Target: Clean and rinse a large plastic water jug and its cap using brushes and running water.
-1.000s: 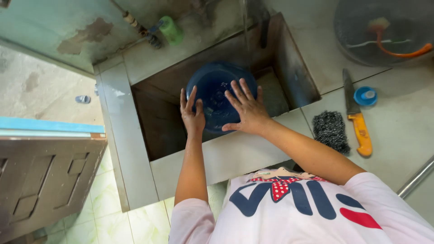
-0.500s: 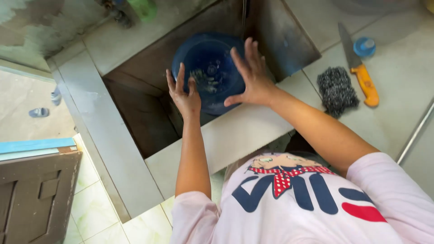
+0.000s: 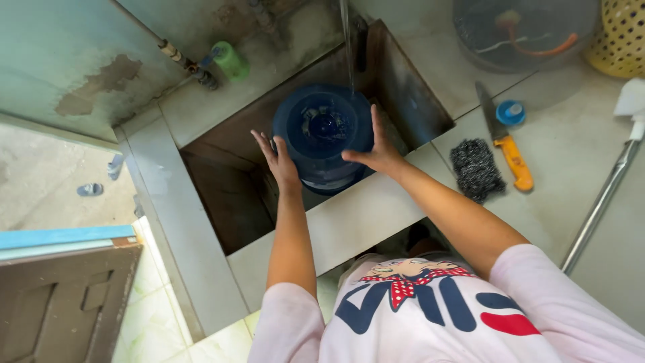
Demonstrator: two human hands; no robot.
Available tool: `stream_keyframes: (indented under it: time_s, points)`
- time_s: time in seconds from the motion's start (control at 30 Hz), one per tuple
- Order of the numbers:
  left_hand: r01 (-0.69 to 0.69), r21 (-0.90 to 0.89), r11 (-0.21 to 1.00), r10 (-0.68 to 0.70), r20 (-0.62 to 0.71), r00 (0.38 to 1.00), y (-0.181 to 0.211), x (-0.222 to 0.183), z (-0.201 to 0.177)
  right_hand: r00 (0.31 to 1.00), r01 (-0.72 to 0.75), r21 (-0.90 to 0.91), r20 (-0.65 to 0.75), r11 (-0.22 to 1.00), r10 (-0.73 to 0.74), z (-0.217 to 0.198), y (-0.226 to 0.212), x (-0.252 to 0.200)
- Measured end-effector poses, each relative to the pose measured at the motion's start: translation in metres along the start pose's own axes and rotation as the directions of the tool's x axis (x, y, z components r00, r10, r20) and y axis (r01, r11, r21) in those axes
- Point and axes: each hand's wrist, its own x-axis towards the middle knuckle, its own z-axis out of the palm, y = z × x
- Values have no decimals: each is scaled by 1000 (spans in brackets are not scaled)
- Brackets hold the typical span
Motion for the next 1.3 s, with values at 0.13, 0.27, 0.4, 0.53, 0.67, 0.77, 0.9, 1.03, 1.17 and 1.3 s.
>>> stream_keyframes:
  time_s: [0.13,0.27,0.4,0.53,0.67,0.77,0.9,1.03,1.17,1.3]
  points:
    - [328,17,945,-318,-207,925,38,-6,19,987,-159,132,47,978,154,-38,-49,12]
    - [121,-167,979,-148,-162,976,136,-8,-6,975,132,431,105,893,-195,-84,-131,31]
    - [52,-370,928,-73,-42,996,148,9,-41,949,204,518,105,831,-298,-98,-170,58]
    - [251,-571,782,-291,21,956,91,30,-50,958,260,633,-71,730,-279,-48,-143,75]
    - [350,-552,756,-454,-59,889,118,63,-63,996,68,718,-4,693,-95,-23,-151,89]
    - [347,-594,726,-429,3,903,132,91,-91,996,84,713,-42,696,-78,-11,-177,95]
    - [441,-586,680,-431,167,887,142,132,-111,996,91,718,-82,691,-46,16,-203,78]
    - [481,-591,647,-370,308,876,162,150,-108,991,113,707,-135,698,-23,32,-213,69]
    - [573,-539,618,-435,373,820,143,164,-107,985,122,694,-173,710,0,40,-216,50]
    - [567,-528,632,-391,414,822,158,173,-99,976,145,673,-219,725,8,34,-238,39]
